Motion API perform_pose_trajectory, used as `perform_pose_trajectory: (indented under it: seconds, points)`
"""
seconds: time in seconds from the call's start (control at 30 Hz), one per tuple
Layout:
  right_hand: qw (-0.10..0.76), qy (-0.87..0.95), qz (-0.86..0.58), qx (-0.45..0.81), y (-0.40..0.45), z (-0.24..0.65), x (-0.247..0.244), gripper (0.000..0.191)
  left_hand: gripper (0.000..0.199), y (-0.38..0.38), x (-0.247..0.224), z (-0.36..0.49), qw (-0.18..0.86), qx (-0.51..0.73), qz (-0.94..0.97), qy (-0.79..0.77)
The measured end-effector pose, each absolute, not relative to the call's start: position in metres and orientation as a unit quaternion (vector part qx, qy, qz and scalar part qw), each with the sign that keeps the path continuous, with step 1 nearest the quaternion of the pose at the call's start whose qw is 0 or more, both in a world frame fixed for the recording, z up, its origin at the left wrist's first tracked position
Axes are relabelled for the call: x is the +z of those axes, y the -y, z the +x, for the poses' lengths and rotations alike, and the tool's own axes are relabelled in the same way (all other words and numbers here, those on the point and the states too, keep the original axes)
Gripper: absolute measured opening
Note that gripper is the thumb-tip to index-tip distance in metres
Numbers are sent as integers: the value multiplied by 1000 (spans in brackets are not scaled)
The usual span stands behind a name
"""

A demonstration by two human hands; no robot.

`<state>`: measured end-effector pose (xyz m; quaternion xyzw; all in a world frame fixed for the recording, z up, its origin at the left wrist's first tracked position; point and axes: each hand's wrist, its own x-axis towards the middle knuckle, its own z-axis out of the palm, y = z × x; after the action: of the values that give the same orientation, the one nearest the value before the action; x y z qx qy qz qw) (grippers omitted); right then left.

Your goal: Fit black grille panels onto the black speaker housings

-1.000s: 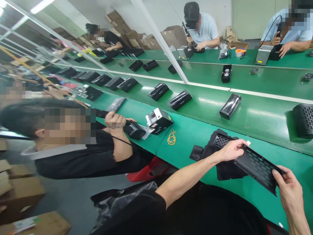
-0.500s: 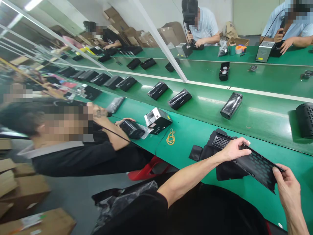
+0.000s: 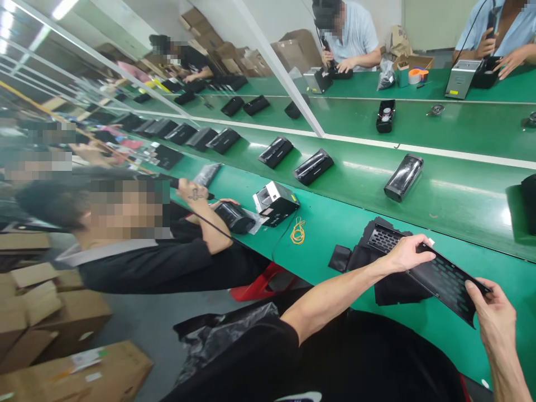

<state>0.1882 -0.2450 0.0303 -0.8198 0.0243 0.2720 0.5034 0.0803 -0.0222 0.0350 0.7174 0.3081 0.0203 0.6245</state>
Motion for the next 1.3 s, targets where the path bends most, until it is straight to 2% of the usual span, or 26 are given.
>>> perform_pose_trajectory:
  seconds: [0.47, 0.67, 0.8, 0.93, 1.17, 1.3]
  points:
    - [539, -28, -788, 297, 255, 189, 17, 61, 37, 19, 19, 86, 678, 34, 669, -304]
    - [642, -63, -680, 349, 266, 192, 16, 66, 57, 8, 20, 74, 820, 2, 508, -264]
    - [668, -71, -654, 349, 270, 188, 20, 53, 64, 8, 18, 64, 857, 13, 441, -267]
    - [668, -76, -651, 351, 267, 186, 23, 47, 66, 9, 15, 60, 858, 23, 437, -268]
    - [629, -112, -657, 400, 270, 193, 29, 65, 66, 0, 23, 52, 838, 36, 486, -245]
    - [599, -63, -665, 442, 273, 192, 34, 57, 66, -5, 30, 48, 829, 43, 509, -228]
